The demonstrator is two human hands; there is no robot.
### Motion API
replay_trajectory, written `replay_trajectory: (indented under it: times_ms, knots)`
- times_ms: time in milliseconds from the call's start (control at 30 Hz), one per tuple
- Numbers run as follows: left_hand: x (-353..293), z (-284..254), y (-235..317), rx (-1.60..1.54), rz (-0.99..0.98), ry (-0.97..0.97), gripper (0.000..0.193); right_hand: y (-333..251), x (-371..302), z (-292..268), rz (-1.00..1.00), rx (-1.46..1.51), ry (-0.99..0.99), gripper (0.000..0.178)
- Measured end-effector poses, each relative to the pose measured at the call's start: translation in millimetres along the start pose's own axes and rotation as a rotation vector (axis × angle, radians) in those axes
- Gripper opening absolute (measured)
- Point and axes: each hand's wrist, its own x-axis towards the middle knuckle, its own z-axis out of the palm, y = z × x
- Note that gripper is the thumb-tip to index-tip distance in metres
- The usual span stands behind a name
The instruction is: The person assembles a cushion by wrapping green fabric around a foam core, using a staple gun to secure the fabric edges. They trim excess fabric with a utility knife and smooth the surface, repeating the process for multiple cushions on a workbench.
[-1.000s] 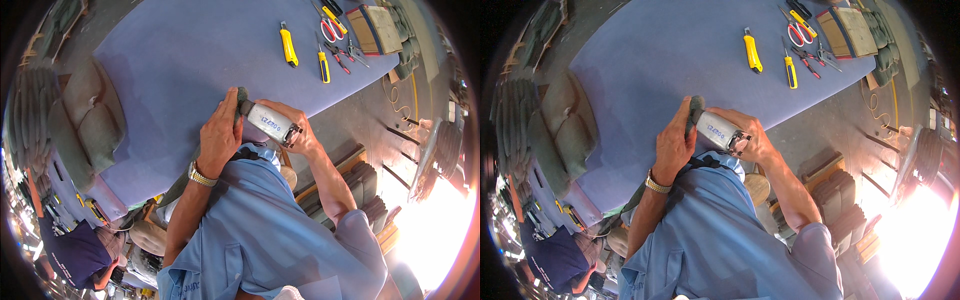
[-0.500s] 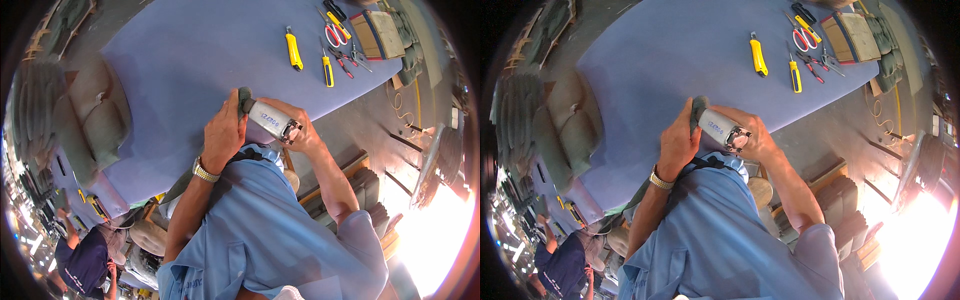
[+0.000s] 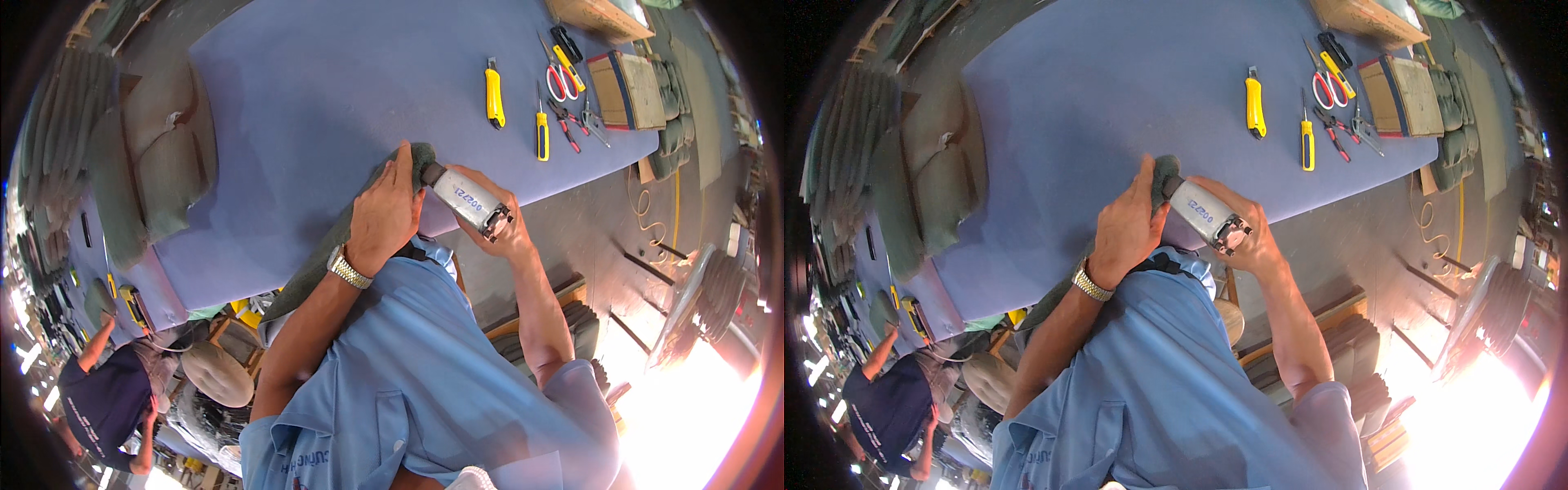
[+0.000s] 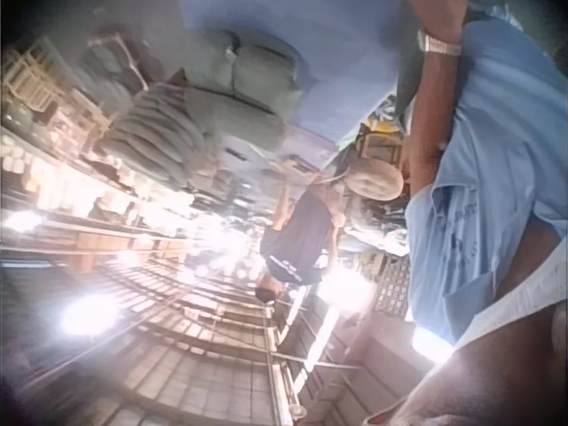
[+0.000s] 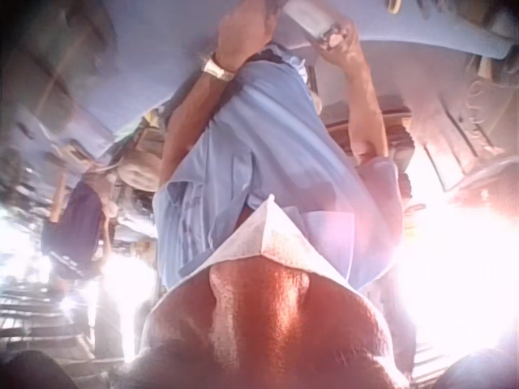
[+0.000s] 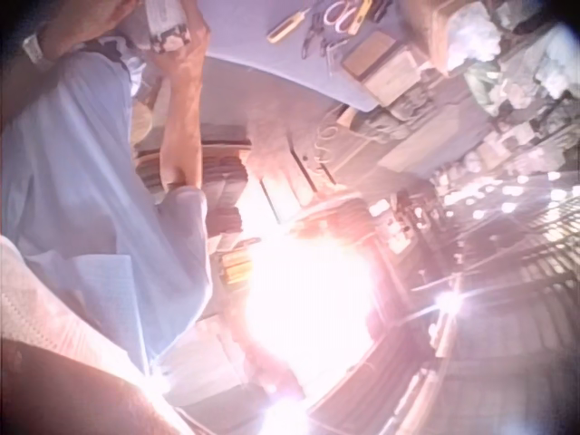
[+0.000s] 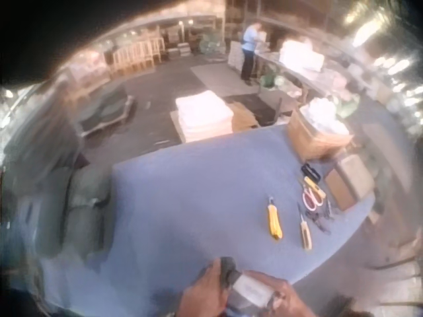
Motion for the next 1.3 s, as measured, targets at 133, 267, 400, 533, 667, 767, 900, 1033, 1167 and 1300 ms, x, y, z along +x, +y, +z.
replay_trajectory:
  times_ms: [133, 267, 400, 533, 667, 767, 900, 1033, 1167, 1300]
  knots:
    - [0, 0, 2, -0.003, -0.016, -0.01, 0.074, 3, 0, -2, -0.011, -0.046, -0.015, 0.071]
    - [-3, 0, 3, 0.015, -0.023, -0.001, 0.072, 4, 0, -1, 0.002, -0.044, -0.016, 0.07]
    - [-3, 0, 3, 0.039, -0.003, -0.006, 0.067, 2, 0, 0, -0.014, -0.058, -0.006, 0.068]
    - [-1, 1, 4, 0.06, -0.004, -0.023, 0.064, 0, 0, 2, 0.012, -0.034, 0.028, 0.068]
    - [-1, -7, 3, 0.032, -0.026, -0.023, 0.064, 2, -1, 6, -0.048, -0.069, 0.061, 0.071]
    - [-5, -34, -2, -0.058, -0.126, -0.043, 0.063, -16, -8, 7, -0.022, 0.023, 0.073, 0.074]
    - [-29, -103, -35, -0.298, -0.214, 0.053, 0.063, 0, -10, 4, 0.23, 0.211, 0.117, 0.06]
    - [-61, -177, -48, -0.368, -0.221, 0.25, 0.065, 34, 26, 16, 0.191, -0.228, 0.235, 0.055]
    - [-92, -224, -14, -0.541, -0.194, 0.491, 0.069, 118, 48, 20, -0.009, -0.502, 0.17, 0.053]
    - [-114, -223, -4, -0.72, -0.071, 0.692, 0.071, 39, 85, 26, 0.103, -0.292, 0.037, 0.05]
